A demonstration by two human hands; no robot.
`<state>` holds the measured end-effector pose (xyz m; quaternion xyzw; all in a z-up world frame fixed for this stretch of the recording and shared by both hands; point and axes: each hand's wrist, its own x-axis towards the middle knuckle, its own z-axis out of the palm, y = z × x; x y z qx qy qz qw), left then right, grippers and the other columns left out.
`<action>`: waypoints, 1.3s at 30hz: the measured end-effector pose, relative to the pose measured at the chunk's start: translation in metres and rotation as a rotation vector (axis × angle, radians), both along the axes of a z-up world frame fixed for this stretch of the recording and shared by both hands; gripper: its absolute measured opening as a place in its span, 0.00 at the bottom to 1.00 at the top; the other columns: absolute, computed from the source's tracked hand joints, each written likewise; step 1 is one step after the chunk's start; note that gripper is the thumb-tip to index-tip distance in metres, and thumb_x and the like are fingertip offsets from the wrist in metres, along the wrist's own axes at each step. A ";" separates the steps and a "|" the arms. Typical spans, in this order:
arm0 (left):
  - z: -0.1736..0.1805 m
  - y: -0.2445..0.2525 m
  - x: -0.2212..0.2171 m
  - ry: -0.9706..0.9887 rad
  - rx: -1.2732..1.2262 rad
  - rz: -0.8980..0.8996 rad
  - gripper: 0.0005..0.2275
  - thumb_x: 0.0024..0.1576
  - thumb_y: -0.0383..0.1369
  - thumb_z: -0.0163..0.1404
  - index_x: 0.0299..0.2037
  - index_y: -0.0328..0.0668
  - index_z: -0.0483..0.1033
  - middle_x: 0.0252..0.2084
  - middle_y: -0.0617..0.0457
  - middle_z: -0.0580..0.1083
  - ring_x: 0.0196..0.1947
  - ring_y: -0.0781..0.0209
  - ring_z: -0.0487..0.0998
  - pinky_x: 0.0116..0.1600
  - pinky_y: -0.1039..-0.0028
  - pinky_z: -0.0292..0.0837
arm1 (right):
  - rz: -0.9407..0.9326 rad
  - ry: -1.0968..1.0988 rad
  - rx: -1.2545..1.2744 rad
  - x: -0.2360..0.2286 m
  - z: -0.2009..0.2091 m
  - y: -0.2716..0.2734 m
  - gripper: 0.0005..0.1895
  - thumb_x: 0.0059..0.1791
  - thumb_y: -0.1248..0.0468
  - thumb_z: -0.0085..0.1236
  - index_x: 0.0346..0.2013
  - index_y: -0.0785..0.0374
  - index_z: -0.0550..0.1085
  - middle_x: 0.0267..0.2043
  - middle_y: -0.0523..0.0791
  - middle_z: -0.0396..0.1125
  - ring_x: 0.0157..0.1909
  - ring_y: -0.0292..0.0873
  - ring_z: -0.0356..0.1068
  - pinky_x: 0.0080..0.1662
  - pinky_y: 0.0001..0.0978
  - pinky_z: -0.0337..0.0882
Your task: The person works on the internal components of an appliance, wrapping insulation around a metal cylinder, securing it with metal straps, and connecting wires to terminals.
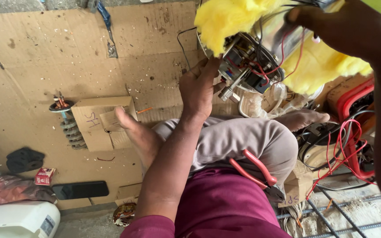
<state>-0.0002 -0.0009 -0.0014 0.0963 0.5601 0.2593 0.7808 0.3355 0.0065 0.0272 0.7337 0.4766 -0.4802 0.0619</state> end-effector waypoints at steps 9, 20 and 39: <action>-0.007 -0.012 -0.003 -0.086 0.024 -0.013 0.15 0.61 0.38 0.56 0.50 0.33 0.81 0.26 0.61 0.72 0.26 0.75 0.68 0.32 0.83 0.65 | 0.017 0.083 0.013 0.038 -0.042 -0.027 0.22 0.58 0.48 0.58 0.52 0.64 0.78 0.43 0.48 0.74 0.41 0.42 0.71 0.44 0.37 0.70; 0.020 -0.012 -0.001 -0.070 -0.055 0.042 0.17 0.59 0.38 0.56 0.55 0.41 0.77 0.35 0.63 0.78 0.31 0.79 0.74 0.37 0.85 0.73 | 0.549 -0.360 0.617 -0.038 0.079 0.014 0.27 0.51 0.48 0.74 0.53 0.66 0.80 0.43 0.50 0.76 0.39 0.48 0.75 0.45 0.39 0.73; 0.029 -0.028 -0.007 -0.385 -0.183 0.140 0.13 0.64 0.43 0.53 0.50 0.44 0.71 0.51 0.47 0.78 0.54 0.55 0.78 0.62 0.59 0.70 | 0.074 -0.197 0.356 -0.053 0.104 0.063 0.30 0.39 0.54 0.79 0.50 0.64 0.78 0.42 0.53 0.75 0.39 0.52 0.75 0.39 0.46 0.73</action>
